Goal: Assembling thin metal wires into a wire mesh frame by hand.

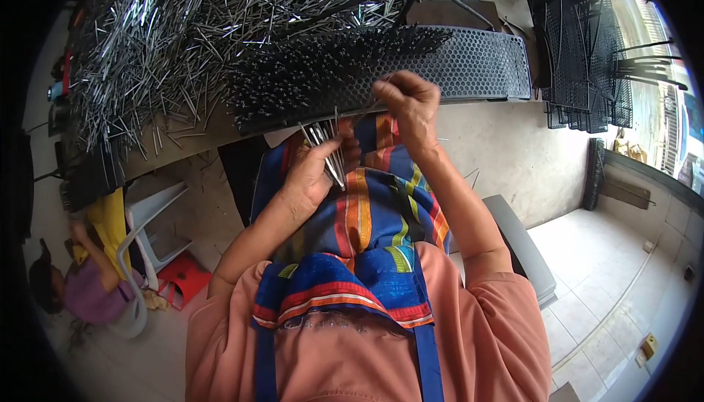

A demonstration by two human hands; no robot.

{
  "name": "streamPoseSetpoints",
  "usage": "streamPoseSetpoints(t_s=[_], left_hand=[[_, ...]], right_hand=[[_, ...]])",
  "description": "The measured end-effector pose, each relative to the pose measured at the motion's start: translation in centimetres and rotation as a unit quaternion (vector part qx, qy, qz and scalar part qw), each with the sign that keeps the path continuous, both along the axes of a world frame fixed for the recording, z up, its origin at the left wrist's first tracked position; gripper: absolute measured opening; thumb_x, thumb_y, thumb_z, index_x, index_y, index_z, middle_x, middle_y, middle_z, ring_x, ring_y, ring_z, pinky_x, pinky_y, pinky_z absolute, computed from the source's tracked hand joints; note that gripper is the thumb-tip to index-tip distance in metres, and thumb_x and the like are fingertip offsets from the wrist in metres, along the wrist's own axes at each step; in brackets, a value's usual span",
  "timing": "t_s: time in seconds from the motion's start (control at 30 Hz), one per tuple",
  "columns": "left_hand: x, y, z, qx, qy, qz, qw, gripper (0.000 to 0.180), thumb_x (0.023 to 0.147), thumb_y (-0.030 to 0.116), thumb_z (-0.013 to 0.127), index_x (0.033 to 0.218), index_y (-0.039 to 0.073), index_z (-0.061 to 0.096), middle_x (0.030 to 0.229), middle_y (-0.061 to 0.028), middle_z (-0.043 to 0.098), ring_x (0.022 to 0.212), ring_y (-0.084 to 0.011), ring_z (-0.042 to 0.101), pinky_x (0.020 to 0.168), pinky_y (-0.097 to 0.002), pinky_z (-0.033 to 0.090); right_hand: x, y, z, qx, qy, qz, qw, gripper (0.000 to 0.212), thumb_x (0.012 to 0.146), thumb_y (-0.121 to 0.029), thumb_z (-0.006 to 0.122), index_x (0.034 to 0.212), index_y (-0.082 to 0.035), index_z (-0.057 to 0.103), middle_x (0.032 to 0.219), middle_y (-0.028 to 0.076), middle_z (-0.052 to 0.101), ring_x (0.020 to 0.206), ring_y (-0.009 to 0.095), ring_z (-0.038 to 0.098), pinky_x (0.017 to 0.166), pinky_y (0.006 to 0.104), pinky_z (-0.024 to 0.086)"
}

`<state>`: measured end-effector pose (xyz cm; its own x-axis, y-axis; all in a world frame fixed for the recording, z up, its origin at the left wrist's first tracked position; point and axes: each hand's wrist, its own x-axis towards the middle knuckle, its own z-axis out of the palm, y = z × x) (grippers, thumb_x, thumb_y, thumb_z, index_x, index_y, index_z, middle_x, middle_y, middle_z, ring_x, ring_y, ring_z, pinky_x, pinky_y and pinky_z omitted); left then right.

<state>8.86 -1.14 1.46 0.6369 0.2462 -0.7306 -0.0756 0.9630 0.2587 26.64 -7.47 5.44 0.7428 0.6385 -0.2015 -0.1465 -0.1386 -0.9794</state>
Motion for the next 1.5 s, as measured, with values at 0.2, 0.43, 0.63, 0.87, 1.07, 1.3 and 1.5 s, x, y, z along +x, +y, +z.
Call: streamPoseSetpoints(t_s=[0.2, 0.43, 0.63, 0.87, 1.07, 1.3, 1.5], left_hand=[[-2.2, -1.7, 0.3, 0.078, -0.025, -0.169, 0.982, 0.022, 0.089, 0.003, 0.055, 0.110, 0.000, 0.062, 0.091, -0.0116, 0.070, 0.080, -0.0228, 0.070, 0.072, -0.0356, 0.059], [-1.6, -1.1, 1.6, 0.094, -0.014, -0.106, 0.990, 0.017, 0.091, 0.004, 0.058, 0.106, 0.002, 0.064, 0.091, -0.0111, 0.071, 0.077, -0.0205, 0.070, 0.068, -0.0312, 0.058], [-1.1, -0.8, 1.9, 0.116, -0.017, -0.068, 0.991, 0.018, 0.090, 0.002, 0.059, 0.107, 0.001, 0.065, 0.094, -0.0135, 0.072, 0.079, -0.0214, 0.071, 0.067, -0.0310, 0.058], [-1.0, -0.5, 1.7, 0.139, -0.015, -0.050, 0.989, 0.016, 0.089, 0.000, 0.059, 0.104, 0.000, 0.064, 0.093, -0.0152, 0.071, 0.079, -0.0227, 0.071, 0.068, -0.0316, 0.058], [-1.1, -0.2, 1.6, 0.114, -0.009, -0.054, 0.992, 0.017, 0.089, -0.002, 0.059, 0.106, 0.002, 0.062, 0.093, -0.0150, 0.071, 0.079, -0.0231, 0.071, 0.068, -0.0318, 0.058], [-0.9, -0.1, 1.7, 0.091, -0.010, -0.041, 0.995, 0.015, 0.087, -0.001, 0.059, 0.100, 0.002, 0.065, 0.089, -0.0117, 0.072, 0.075, -0.0187, 0.070, 0.064, -0.0290, 0.057], [-1.0, -0.2, 1.7, 0.089, -0.006, -0.042, 0.995, 0.013, 0.088, -0.001, 0.058, 0.099, 0.002, 0.065, 0.088, -0.0112, 0.071, 0.076, -0.0180, 0.070, 0.064, -0.0285, 0.056]], right_hand=[[1.9, 1.8, -0.5, 0.076, -0.328, 0.005, 0.942, 0.010, 0.076, 0.008, 0.071, 0.084, 0.002, 0.068, 0.081, 0.002, 0.063, 0.067, 0.006, 0.054, 0.057, 0.0206, 0.042], [1.3, 1.5, -1.2, 0.063, -0.346, 0.051, 0.935, 0.013, 0.074, 0.009, 0.071, 0.084, 0.002, 0.068, 0.080, 0.006, 0.064, 0.072, 0.012, 0.062, 0.062, 0.0230, 0.049], [1.1, 1.1, -1.1, 0.055, -0.391, 0.039, 0.918, 0.013, 0.075, 0.009, 0.070, 0.086, 0.002, 0.069, 0.079, 0.006, 0.064, 0.067, 0.010, 0.060, 0.060, 0.0209, 0.047], [0.6, 1.7, -2.0, 0.017, -0.384, 0.012, 0.923, 0.010, 0.075, 0.005, 0.073, 0.084, 0.000, 0.071, 0.076, 0.005, 0.065, 0.064, 0.010, 0.060, 0.057, 0.0229, 0.045], [-0.5, 2.2, -1.9, -0.048, -0.391, 0.045, 0.918, 0.011, 0.075, 0.003, 0.074, 0.085, 0.000, 0.071, 0.077, 0.006, 0.066, 0.066, 0.010, 0.062, 0.058, 0.0235, 0.047], [0.2, 2.3, -2.2, -0.022, -0.404, 0.017, 0.915, 0.011, 0.075, 0.001, 0.075, 0.085, 0.000, 0.070, 0.076, 0.006, 0.065, 0.064, 0.011, 0.061, 0.057, 0.0243, 0.047], [0.5, 2.5, -1.3, -0.046, -0.460, 0.053, 0.885, 0.009, 0.075, 0.000, 0.075, 0.083, -0.001, 0.070, 0.071, 0.008, 0.061, 0.060, 0.015, 0.059, 0.056, 0.0271, 0.046]])
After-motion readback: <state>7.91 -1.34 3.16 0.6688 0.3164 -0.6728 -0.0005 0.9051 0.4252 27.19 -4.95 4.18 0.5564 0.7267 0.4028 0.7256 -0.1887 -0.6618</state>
